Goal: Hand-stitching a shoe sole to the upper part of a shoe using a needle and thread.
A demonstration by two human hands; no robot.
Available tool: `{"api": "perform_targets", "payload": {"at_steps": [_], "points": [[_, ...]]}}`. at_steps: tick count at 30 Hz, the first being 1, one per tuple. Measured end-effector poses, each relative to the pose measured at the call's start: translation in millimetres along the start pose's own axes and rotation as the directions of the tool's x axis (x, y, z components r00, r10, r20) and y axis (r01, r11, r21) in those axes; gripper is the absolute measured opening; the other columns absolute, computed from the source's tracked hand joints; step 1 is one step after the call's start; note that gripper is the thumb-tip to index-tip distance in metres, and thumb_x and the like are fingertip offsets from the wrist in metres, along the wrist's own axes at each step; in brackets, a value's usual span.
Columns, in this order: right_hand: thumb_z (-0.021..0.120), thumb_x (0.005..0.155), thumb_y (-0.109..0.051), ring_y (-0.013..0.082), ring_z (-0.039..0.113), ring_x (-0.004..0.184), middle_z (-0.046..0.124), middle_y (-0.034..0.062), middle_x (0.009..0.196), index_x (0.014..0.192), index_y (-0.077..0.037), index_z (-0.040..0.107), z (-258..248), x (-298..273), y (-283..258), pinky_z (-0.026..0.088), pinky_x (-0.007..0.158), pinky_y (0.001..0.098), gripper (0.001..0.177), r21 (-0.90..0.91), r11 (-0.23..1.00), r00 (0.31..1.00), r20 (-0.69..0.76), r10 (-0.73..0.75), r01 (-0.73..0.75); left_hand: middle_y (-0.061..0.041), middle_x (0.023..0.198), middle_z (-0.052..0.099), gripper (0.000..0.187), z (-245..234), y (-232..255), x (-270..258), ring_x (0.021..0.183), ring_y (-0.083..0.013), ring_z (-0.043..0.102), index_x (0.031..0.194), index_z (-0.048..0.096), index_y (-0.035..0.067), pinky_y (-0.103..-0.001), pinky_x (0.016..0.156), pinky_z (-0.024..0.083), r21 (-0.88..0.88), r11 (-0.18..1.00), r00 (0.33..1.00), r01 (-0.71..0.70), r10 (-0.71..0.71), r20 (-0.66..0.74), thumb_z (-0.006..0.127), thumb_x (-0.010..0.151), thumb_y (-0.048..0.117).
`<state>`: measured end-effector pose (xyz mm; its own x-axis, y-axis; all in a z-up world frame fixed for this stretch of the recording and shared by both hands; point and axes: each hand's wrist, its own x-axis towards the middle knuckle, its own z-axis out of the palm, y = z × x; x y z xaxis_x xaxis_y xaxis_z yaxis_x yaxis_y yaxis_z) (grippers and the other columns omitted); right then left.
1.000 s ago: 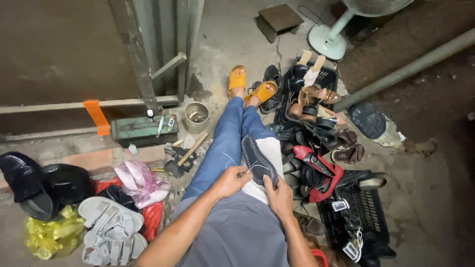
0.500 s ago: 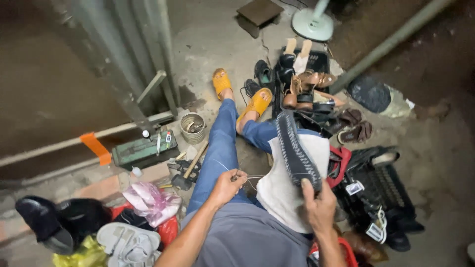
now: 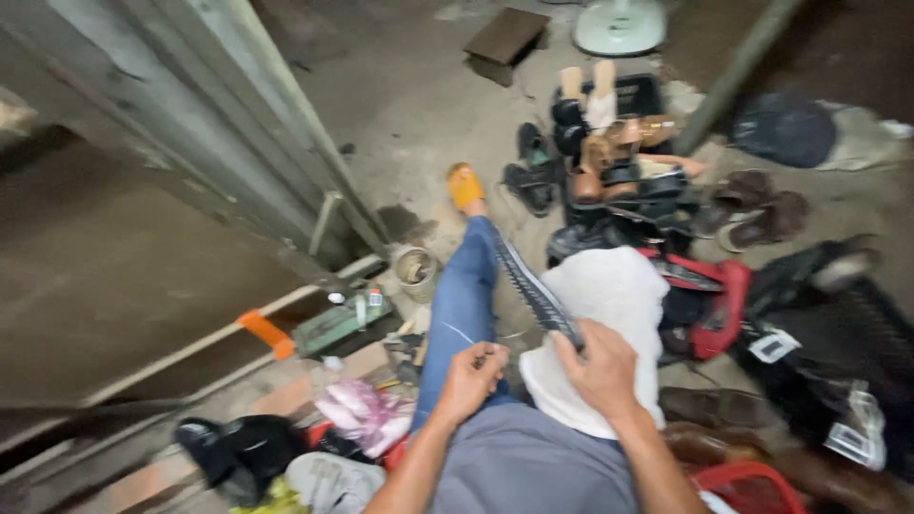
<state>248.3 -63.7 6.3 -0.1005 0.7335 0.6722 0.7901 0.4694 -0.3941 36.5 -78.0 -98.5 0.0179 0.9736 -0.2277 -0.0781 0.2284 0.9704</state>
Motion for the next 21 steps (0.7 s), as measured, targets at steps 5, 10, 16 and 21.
{"api": "perform_targets", "payload": {"at_steps": [5,10,16,21], "points": [[0.074,0.085,-0.019,0.0254,0.054,0.058,0.066,0.0069,0.074,0.091,-0.003,0.07,-10,-4,8,0.043,0.059,0.0371,0.017,0.11,0.978,0.979,0.119,0.163,-0.176,-0.002,0.072,0.064,0.022,-21,96,-37,0.058,-0.0093,0.051,0.103,0.075,0.001,-0.023,0.054,0.042,0.123,0.992,0.996,0.041,-0.031,-0.087,0.065,0.095,0.018],[0.076,0.085,-0.015,0.0243,0.05,0.054,0.061,0.0065,0.068,0.086,-0.002,0.068,-10,-6,18,0.041,0.056,0.0366,0.015,0.121,0.97,0.974,0.117,0.196,-0.21,0.0,0.08,0.074,0.022,-80,171,-53,0.066,-0.0085,0.057,0.101,0.082,0.0,-0.021,0.064,0.047,0.33,0.943,0.952,-0.046,0.142,-0.273,0.07,0.09,0.015],[0.074,0.082,-0.008,0.0268,0.056,0.056,0.068,0.0121,0.073,0.086,0.001,0.067,-10,0,23,0.046,0.056,0.0378,0.013,0.293,0.893,0.937,0.169,0.305,-0.343,-0.004,0.063,0.057,0.019,-134,201,-50,0.045,-0.0086,0.041,0.107,0.075,-0.003,-0.021,0.04,0.029,0.097,0.992,0.819,-0.076,0.118,-0.562,0.068,0.092,0.008],[0.072,0.083,-0.008,0.0256,0.053,0.051,0.066,0.0113,0.07,0.082,0.0,0.063,0,13,26,0.045,0.054,0.0379,0.012,0.342,0.878,0.934,0.243,0.262,-0.335,-0.014,0.111,0.079,0.03,-177,139,-56,0.09,-0.0221,0.075,0.115,0.073,-0.003,-0.032,0.081,0.059,0.757,0.609,0.797,0.237,0.325,-0.51,0.07,0.089,0.013]]}}
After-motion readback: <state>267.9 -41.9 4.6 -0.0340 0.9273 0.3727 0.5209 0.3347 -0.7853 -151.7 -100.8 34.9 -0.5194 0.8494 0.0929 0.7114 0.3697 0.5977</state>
